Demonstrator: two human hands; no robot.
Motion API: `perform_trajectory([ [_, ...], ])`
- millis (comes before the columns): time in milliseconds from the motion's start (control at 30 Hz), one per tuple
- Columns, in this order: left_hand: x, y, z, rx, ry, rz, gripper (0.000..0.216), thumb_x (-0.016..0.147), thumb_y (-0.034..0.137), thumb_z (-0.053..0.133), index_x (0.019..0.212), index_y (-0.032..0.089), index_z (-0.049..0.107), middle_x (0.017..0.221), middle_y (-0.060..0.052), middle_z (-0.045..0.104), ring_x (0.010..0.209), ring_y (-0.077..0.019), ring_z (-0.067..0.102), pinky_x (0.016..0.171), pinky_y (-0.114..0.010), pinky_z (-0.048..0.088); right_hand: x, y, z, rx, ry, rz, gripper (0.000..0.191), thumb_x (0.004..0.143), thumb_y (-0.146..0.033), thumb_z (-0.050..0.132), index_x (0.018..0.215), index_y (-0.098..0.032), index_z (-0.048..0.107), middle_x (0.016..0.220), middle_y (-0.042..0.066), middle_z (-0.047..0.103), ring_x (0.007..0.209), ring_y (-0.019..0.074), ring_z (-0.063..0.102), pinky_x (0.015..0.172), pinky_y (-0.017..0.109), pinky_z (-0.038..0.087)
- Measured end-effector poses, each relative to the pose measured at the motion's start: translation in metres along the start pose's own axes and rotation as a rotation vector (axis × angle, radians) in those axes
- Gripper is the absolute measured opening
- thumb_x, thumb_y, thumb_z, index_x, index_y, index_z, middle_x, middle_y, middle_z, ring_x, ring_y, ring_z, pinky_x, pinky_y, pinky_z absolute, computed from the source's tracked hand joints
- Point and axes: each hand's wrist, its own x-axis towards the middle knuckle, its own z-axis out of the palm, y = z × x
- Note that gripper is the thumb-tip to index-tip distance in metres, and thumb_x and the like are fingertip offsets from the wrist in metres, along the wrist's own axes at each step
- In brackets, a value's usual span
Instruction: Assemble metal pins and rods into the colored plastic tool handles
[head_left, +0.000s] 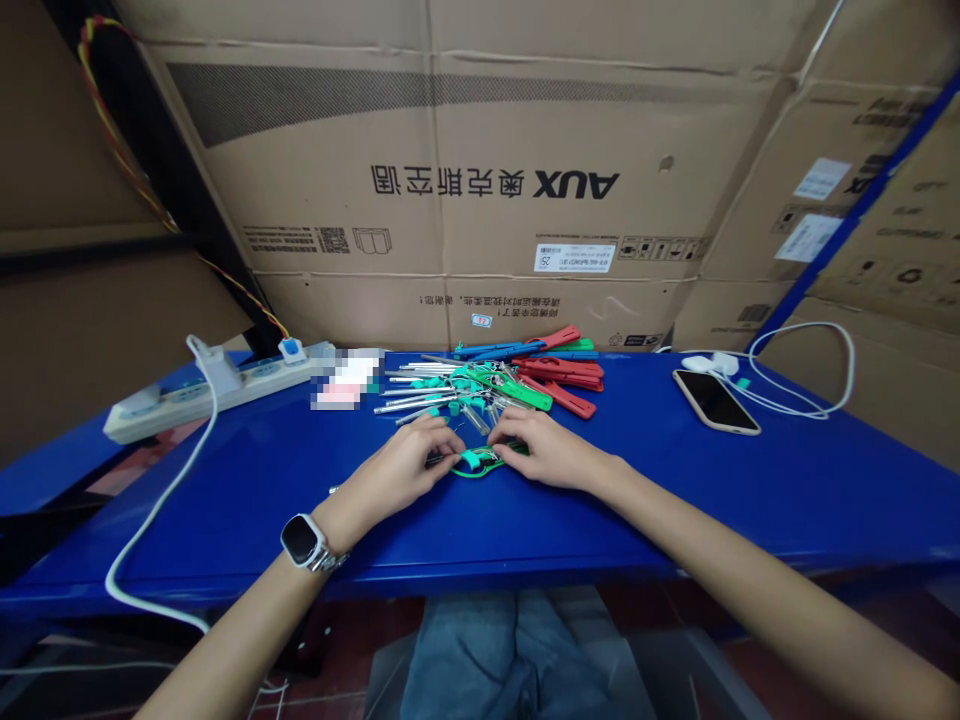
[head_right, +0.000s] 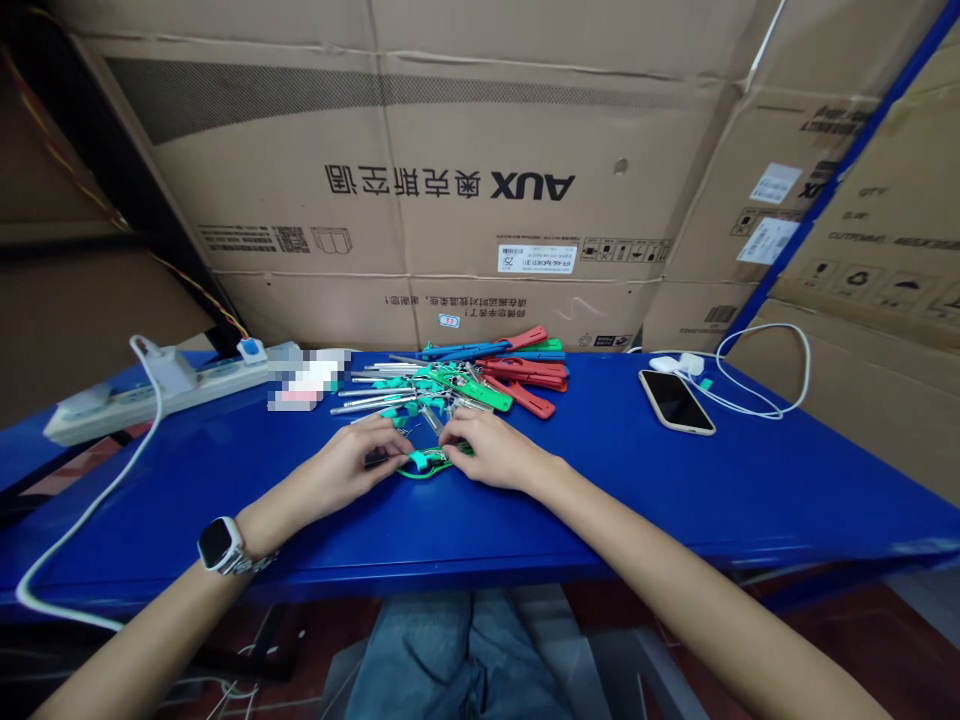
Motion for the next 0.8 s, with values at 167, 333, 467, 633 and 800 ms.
perform_trajectory([
  [167, -0.0001, 0.0008, -0.0002, 0.021, -0.004, 0.002, 0.012, 0.091, 0.016, 0.058, 0.093, 0.019, 0.069, 0.084, -0.003, 0.065, 0.085, -0.0187, 0.058, 0.073, -0.03, 0.046, -0.0002, -0.0007, 0.0012, -0.01, -0.011, 0.013, 0.014, 0.093, -0.016, 0.054, 0.097, -0.017, 0.068, 0.096, 0.006, 0.063, 0.087, 0.0173, 0.06, 0.081, 0.031, 0.046],
  [333, 0.0012, 0.0031, 0.0008, 0.011, -0.007, -0.011, 0.011, 0.091, 0.016, 0.059, 0.092, 0.019, 0.07, 0.083, -0.003, 0.066, 0.084, -0.0187, 0.057, 0.072, -0.03, 0.046, 0.0016, -0.0032, 0.0014, -0.023, -0.027, 0.019, 0.015, 0.094, -0.015, 0.053, 0.097, -0.016, 0.067, 0.096, 0.006, 0.062, 0.088, 0.0173, 0.06, 0.082, 0.031, 0.045],
  [467, 0.0012, 0.0037, 0.0016, 0.007, -0.006, -0.029, 0.012, 0.09, 0.015, 0.058, 0.091, 0.019, 0.069, 0.082, -0.003, 0.065, 0.082, -0.0184, 0.057, 0.071, -0.029, 0.045, 0.0022, -0.0049, 0.001, -0.039, -0.033, 0.025, 0.014, 0.093, -0.013, 0.053, 0.096, -0.016, 0.067, 0.097, 0.006, 0.063, 0.089, 0.0181, 0.06, 0.083, 0.032, 0.045],
  [633, 0.0005, 0.007, 0.0017, 0.025, -0.011, -0.023, 0.013, 0.091, 0.015, 0.056, 0.092, 0.02, 0.068, 0.083, -0.003, 0.065, 0.083, -0.0189, 0.056, 0.073, -0.031, 0.044, 0.0022, -0.0041, 0.0021, -0.028, -0.028, 0.025, 0.014, 0.093, -0.012, 0.053, 0.095, -0.016, 0.066, 0.096, 0.006, 0.062, 0.09, 0.0183, 0.06, 0.085, 0.032, 0.046],
  [800, 0.0014, 0.0093, 0.0048, 0.028, -0.007, -0.01, 0.013, 0.092, 0.014, 0.054, 0.092, 0.019, 0.067, 0.086, -0.003, 0.064, 0.085, -0.019, 0.055, 0.075, -0.032, 0.044, 0.0025, -0.0054, 0.0025, -0.035, -0.029, 0.038, 0.014, 0.093, -0.012, 0.053, 0.095, -0.016, 0.066, 0.096, 0.006, 0.062, 0.091, 0.0185, 0.06, 0.084, 0.032, 0.045],
])
